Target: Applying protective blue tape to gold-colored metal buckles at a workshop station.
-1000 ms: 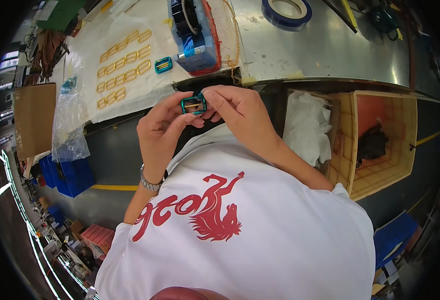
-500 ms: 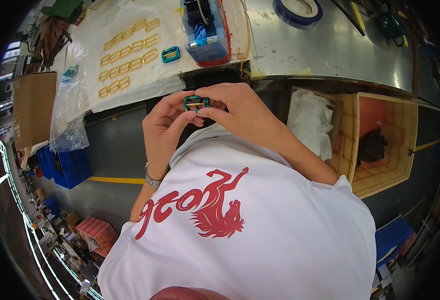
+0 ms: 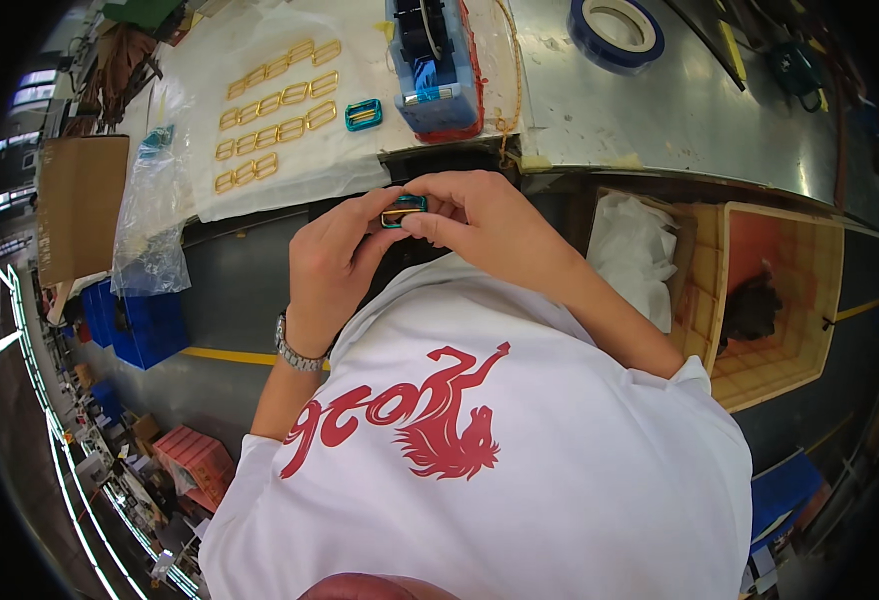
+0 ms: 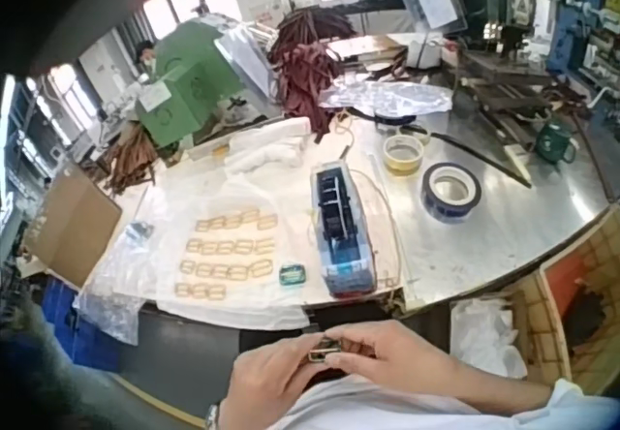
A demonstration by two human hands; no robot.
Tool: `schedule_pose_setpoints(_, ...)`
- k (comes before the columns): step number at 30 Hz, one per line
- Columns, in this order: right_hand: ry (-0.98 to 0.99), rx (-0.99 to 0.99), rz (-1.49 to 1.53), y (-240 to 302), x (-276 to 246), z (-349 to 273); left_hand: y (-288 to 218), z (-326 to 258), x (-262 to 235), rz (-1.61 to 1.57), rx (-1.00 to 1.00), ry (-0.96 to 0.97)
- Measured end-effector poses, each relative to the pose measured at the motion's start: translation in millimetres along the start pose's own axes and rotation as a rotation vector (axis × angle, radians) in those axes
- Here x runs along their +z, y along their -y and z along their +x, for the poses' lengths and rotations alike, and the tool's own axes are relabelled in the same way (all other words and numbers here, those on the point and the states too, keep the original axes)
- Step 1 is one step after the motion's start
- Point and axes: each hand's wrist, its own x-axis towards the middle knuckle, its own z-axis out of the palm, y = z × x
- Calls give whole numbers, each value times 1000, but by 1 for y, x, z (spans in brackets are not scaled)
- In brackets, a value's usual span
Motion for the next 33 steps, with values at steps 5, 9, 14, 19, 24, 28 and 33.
schedule_pose_setpoints(5, -49, -31, 61, 5, 2, 3, -4, -2, 3, -122, -48, -100)
schedule_pose_setpoints(9, -121, -83, -29, 1, 3, 3, -8, -1, 4, -332, -222, -80)
schedule_pose_setpoints(14, -157, -223, -233, -4, 8, 1, 0, 12, -13, -610, -532, 68)
schedule_pose_setpoints(19, -173, -280, -396, -2, 11, 1, -5, 16, -12, -309, -410, 175)
schedule_pose_setpoints(24, -15, -10, -67, 1, 4, 2, 2, 8, 0, -112, -257, 153)
schedule_pose_setpoints(28, -41, -19, -78, 0, 5, 5, -2, 10, -2, -432, -530, 172)
schedule_pose_setpoints(33, -120, -16, -42, -7, 4, 8, -7, 12, -6, -346, -295, -12)
